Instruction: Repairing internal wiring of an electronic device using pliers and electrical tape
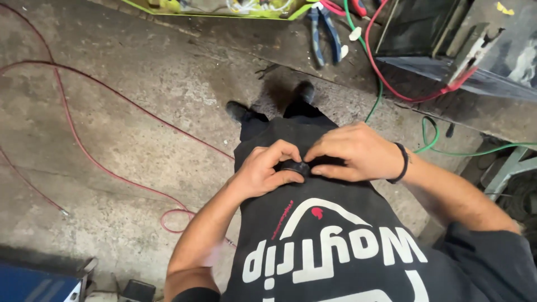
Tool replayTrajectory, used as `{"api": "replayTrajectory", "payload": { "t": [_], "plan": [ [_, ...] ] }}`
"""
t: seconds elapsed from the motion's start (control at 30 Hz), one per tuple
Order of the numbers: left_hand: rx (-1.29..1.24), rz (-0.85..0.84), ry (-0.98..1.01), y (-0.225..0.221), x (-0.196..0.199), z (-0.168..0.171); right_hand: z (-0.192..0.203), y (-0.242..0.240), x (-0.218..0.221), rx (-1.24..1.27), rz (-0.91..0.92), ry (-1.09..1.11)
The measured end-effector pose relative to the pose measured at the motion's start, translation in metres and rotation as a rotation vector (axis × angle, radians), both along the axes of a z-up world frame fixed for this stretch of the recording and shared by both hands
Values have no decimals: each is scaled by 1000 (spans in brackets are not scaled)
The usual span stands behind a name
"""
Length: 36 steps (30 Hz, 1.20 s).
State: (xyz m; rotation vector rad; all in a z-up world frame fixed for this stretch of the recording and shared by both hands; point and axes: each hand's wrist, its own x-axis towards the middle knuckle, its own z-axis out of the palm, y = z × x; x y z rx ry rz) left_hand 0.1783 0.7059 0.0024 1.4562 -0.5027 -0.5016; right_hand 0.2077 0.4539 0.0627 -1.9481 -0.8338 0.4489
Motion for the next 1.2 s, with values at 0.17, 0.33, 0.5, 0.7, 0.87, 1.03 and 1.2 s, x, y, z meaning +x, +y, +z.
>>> {"api": "replayTrajectory", "payload": {
  "t": [0.17,0.33,0.5,0.7,0.87,1.03,1.2],
  "plan": [
    [17,-13,-9,-14,5,4,-5,-13,9,32,26,-107],
    [33,-35,-9,-23,13,13,9,-20,26,-83,104,-36],
    [69,-53,7,-24,18,17,18,-16,41,-218,167,80],
    [107,-63,57,-21,20,17,4,-6,39,-157,106,114],
    [87,-58,116,-23,15,10,-35,-8,14,150,55,-9],
    [44,-82,154,-24,14,5,-42,-9,10,377,-21,-97],
    [58,-88,158,-17,20,1,-31,-26,6,117,-134,47]
  ]
}}
